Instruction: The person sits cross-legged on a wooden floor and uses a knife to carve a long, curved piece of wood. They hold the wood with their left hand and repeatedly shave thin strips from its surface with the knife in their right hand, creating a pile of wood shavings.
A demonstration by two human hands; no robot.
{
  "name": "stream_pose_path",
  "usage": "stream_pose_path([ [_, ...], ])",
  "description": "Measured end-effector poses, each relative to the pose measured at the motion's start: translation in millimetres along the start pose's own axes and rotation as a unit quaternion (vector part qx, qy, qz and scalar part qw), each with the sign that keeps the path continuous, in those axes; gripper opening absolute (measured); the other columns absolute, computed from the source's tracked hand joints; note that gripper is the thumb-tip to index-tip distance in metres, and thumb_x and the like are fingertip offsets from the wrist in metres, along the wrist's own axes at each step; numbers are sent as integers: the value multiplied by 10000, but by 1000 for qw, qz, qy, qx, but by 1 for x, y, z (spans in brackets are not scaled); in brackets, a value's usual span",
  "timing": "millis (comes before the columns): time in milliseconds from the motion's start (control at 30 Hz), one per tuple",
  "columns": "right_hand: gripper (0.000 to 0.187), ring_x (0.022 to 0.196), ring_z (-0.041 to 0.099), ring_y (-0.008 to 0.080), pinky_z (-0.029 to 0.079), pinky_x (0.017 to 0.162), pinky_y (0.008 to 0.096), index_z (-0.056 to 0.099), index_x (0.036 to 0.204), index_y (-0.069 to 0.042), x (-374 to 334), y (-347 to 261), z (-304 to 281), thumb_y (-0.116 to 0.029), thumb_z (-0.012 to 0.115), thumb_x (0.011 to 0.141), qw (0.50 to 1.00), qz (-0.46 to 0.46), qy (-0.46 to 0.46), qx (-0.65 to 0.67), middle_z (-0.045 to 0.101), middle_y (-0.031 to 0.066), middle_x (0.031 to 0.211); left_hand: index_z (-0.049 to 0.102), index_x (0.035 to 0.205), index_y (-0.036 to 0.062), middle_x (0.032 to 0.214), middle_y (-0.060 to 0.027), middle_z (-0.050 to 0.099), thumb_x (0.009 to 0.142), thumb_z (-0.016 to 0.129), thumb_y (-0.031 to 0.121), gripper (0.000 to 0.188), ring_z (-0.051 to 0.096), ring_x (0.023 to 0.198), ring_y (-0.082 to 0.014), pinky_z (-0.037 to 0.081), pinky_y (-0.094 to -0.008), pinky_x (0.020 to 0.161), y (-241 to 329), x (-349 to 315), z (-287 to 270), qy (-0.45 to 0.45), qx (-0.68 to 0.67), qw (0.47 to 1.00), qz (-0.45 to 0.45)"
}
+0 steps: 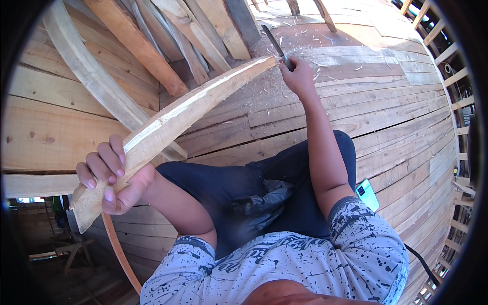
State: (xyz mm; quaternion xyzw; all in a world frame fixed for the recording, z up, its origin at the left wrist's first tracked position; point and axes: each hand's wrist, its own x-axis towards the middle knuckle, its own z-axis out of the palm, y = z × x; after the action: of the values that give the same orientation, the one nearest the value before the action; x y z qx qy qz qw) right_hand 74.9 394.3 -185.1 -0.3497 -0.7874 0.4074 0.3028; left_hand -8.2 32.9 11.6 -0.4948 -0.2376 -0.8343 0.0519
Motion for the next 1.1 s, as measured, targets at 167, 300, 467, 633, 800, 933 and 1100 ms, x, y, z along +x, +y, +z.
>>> stream_pose_path([
  [167,416,904,705,344,536,806,418,702,1065,14,-5,-15,-1,-353,692,869,999,39,13,13,708,239,922,530,953,150,727,28,455,677,632,179,296,445,656,-113,381,-300,736,8,2,-14,-24,-7,1000,-17],
  [300,442,903,696,364,526,804,414,664,1152,9,5,8,14,-351,661,895,990,92,67,88,710,236,963,519,1214,89,1057,-97,530,740,635,281,524,554,999,-264,431,-444,986,5,9,-3,-50,84,993,-64],
  [467,337,612,565,170,448,546,313,625,1115,-4,-11,-9,15,-293,632,941,989,30,-63,132,596,82,717,375,1374,42,1318,-197,423,914,585,368,601,438,1309,-410,379,-598,1097,23,10,10,29,157,961,-227],
  [633,279,702,647,212,495,666,364,648,1058,-41,-28,-38,24,-288,625,931,980,35,-99,166,679,116,793,470,1183,39,1100,-105,530,1000,553,372,389,542,1190,-303,392,-599,1130,-26,14,39,283,135,945,-94],
  [800,263,678,601,196,470,645,364,638,998,-32,-50,-62,33,-289,600,955,971,-49,-144,184,617,108,722,502,1032,67,937,-44,540,971,590,437,385,578,1049,-241,377,-611,1140,-53,20,39,226,239,943,-37],
  [933,419,676,601,345,457,649,455,630,845,4,-61,-70,44,-350,487,1018,984,-52,-138,98,616,193,717,523,935,127,792,-26,514,969,579,446,326,580,866,-185,469,-536,1017,-65,20,59,203,207,956,-49],
  [1100,615,789,610,495,451,709,564,643,808,38,-85,-129,14,-429,321,1047,984,-63,-158,55,633,297,794,468,851,176,666,7,434,946,550,266,154,453,638,-127,381,-360,729,-68,10,27,61,87,993,-55],
])
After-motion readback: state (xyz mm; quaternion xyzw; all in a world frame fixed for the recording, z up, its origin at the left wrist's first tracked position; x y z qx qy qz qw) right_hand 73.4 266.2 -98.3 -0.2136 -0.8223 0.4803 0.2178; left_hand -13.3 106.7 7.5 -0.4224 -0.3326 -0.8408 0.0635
